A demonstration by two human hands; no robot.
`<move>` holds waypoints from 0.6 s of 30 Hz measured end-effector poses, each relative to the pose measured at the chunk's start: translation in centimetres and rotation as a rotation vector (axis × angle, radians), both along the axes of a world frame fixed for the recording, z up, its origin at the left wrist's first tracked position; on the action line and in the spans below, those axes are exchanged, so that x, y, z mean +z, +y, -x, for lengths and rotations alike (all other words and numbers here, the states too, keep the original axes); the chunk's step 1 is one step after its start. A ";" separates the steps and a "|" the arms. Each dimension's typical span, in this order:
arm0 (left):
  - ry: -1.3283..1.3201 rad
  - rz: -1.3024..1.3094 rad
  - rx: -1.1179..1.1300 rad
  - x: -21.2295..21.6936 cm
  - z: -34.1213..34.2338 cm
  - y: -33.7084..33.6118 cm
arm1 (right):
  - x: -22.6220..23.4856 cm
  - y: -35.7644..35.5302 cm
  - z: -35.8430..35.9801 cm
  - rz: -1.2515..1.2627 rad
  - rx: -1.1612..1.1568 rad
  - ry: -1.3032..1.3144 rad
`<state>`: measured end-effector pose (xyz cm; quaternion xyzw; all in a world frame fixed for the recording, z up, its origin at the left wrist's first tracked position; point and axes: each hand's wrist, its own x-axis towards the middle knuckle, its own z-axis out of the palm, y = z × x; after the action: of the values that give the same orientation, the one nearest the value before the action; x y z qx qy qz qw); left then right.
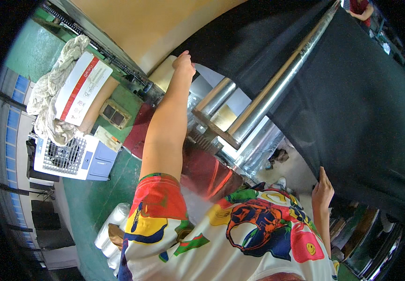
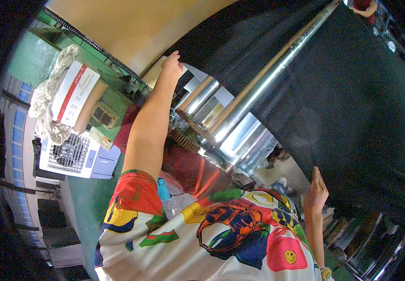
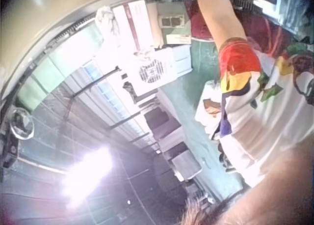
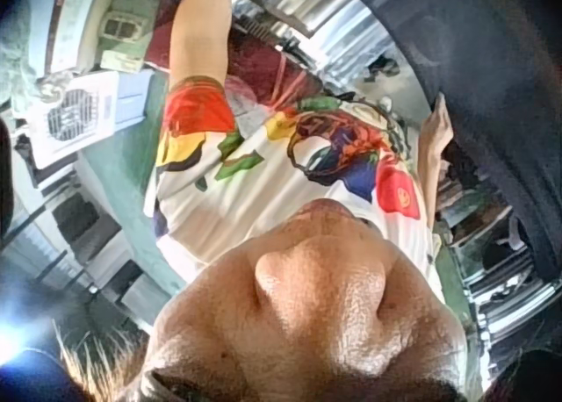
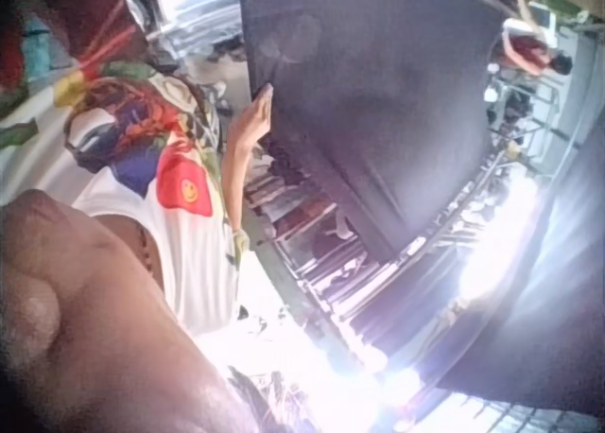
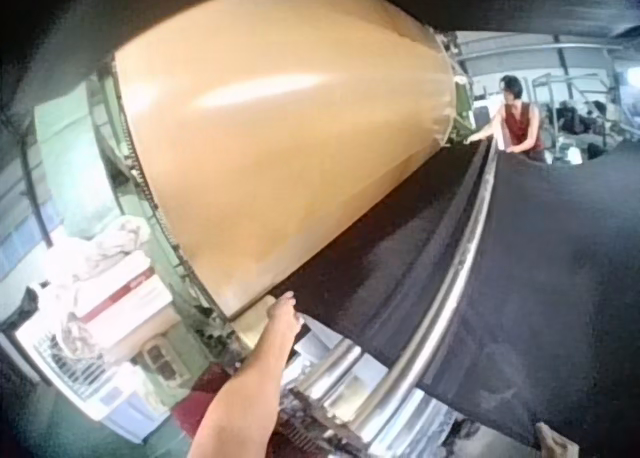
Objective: The person feeds a black fabric sheet into a roller machine, guiding it with both hands to ensure smooth passage. The person then reaches down and picks up a white bucket containing a white substance.
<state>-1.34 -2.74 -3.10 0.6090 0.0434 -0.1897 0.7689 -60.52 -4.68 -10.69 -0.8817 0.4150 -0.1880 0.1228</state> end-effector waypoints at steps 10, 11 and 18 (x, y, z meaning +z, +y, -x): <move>0.043 0.163 -0.002 -0.9 -1.9 0.3 | 1.0 -0.1 -4.5 0.107 0.129 -0.046; 0.032 0.176 -0.038 -1.0 -1.9 0.1 | 1.0 -0.1 -5.0 0.109 0.145 -0.066; -0.088 -0.066 -0.161 1.5 2.5 -0.1 | 3.0 -0.3 -8.7 0.205 0.197 -0.053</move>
<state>-3.89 -2.85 -1.60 0.6433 -0.0334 -0.2222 0.7319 -51.86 -4.99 -7.69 -0.9208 0.3014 -0.2399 0.0609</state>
